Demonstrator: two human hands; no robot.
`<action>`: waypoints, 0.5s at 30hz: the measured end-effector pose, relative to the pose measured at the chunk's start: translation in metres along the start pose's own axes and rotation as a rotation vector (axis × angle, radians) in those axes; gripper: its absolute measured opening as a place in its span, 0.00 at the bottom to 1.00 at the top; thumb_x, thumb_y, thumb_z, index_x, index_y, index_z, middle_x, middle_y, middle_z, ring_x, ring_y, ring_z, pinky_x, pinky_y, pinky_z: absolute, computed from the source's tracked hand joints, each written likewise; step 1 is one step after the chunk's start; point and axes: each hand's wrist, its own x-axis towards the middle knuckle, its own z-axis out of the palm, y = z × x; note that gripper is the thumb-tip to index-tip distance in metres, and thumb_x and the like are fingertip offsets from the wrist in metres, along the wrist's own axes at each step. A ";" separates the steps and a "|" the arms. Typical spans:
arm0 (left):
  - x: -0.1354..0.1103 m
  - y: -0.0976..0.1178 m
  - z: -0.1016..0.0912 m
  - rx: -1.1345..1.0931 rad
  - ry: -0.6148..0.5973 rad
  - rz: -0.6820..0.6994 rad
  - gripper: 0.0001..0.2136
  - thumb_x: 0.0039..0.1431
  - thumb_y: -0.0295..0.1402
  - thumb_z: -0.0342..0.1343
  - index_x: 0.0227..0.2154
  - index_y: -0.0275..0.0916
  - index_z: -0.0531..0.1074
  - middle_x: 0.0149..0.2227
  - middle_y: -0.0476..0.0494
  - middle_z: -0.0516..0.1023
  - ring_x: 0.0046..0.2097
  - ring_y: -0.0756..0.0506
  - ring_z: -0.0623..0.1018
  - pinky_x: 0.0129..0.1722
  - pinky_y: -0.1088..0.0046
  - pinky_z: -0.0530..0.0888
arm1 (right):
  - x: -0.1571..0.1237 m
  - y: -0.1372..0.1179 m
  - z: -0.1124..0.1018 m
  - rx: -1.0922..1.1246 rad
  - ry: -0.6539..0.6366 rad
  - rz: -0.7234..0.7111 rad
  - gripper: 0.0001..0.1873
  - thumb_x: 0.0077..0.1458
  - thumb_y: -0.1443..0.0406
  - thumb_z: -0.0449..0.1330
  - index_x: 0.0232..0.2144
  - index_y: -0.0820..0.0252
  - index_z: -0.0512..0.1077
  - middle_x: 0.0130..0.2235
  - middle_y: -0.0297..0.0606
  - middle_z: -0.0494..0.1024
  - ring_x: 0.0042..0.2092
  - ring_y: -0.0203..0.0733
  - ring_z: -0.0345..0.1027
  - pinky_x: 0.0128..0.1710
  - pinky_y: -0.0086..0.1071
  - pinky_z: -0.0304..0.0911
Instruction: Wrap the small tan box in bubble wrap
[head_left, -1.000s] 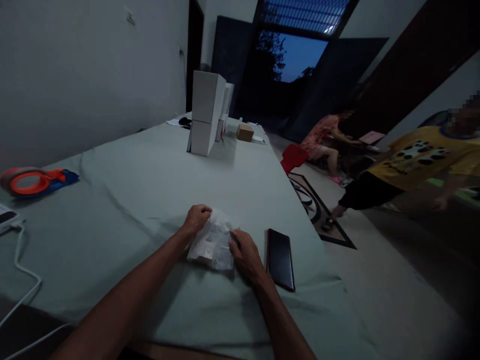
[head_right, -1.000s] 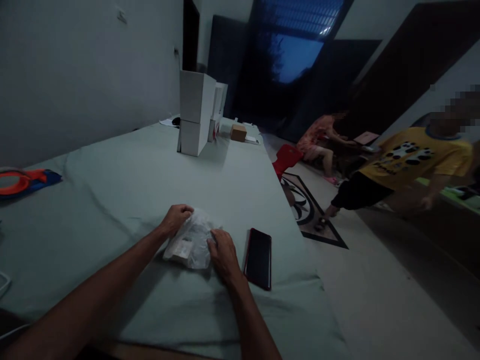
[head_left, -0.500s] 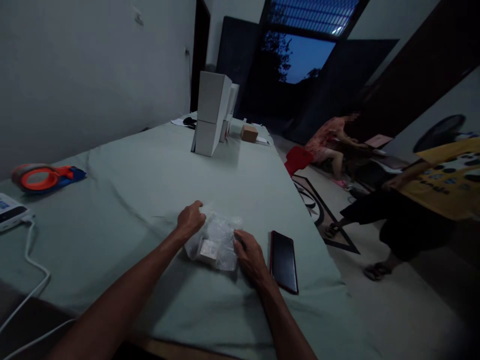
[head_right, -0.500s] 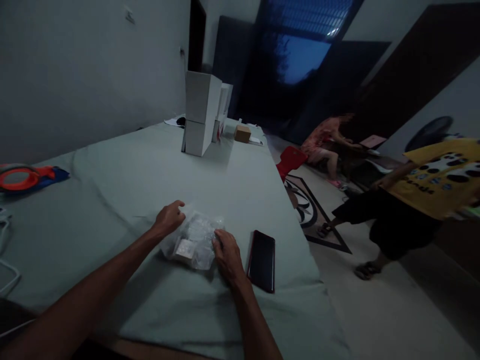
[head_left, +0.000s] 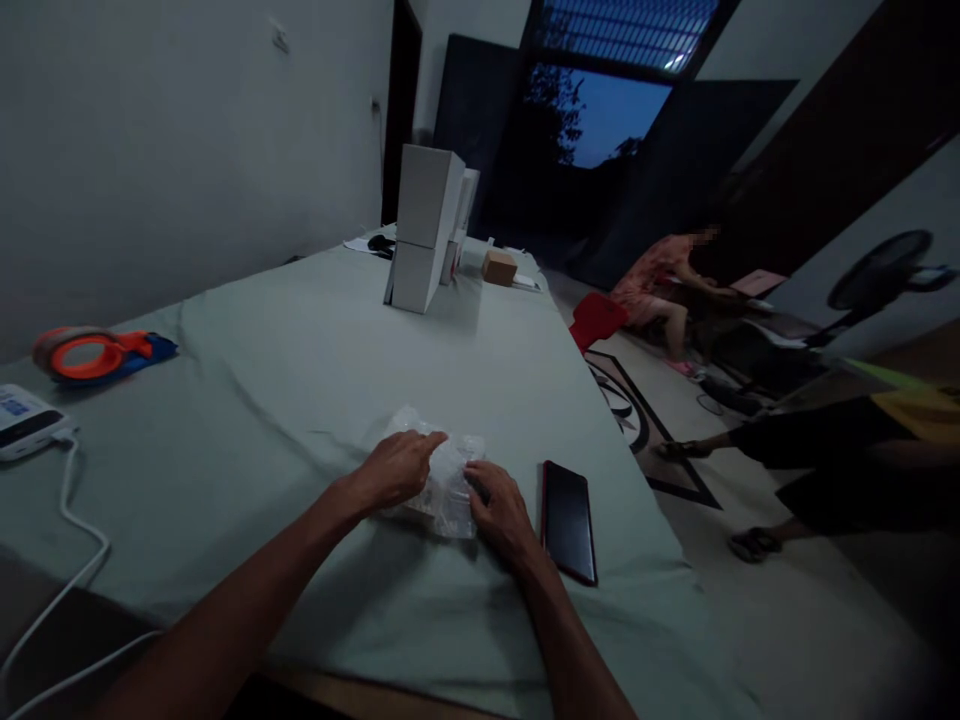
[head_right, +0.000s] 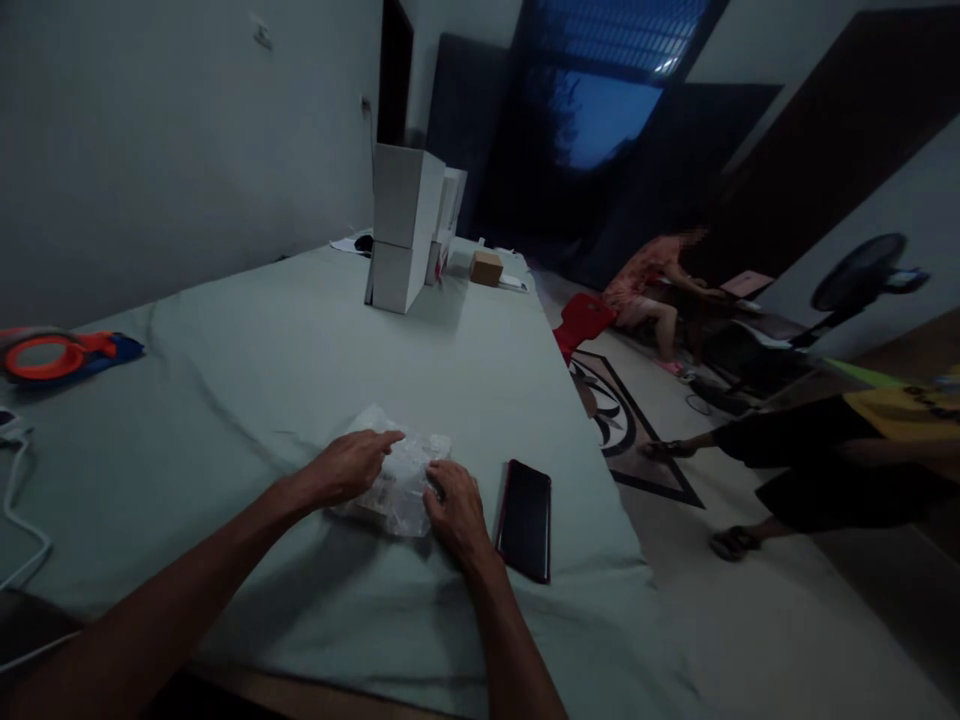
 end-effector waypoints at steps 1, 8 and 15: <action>-0.002 -0.001 0.001 0.016 -0.035 -0.029 0.21 0.61 0.24 0.43 0.56 0.38 0.65 0.46 0.38 0.78 0.48 0.43 0.76 0.48 0.68 0.69 | 0.000 0.000 0.000 -0.002 -0.001 0.005 0.17 0.50 0.68 0.55 0.42 0.58 0.75 0.49 0.44 0.77 0.54 0.49 0.67 0.56 0.48 0.59; -0.036 -0.005 -0.007 0.055 -0.048 -0.154 0.17 0.65 0.31 0.42 0.53 0.39 0.67 0.40 0.37 0.80 0.42 0.41 0.78 0.40 0.68 0.68 | -0.001 -0.003 -0.003 -0.017 -0.017 0.019 0.15 0.52 0.67 0.56 0.43 0.59 0.75 0.51 0.45 0.76 0.55 0.49 0.66 0.56 0.48 0.59; -0.097 0.025 0.003 0.003 -0.201 -0.037 0.13 0.60 0.28 0.47 0.44 0.42 0.73 0.38 0.42 0.80 0.41 0.41 0.77 0.42 0.67 0.67 | 0.001 -0.005 -0.009 -0.051 -0.111 0.070 0.16 0.53 0.64 0.59 0.45 0.60 0.74 0.54 0.47 0.73 0.57 0.51 0.63 0.57 0.49 0.57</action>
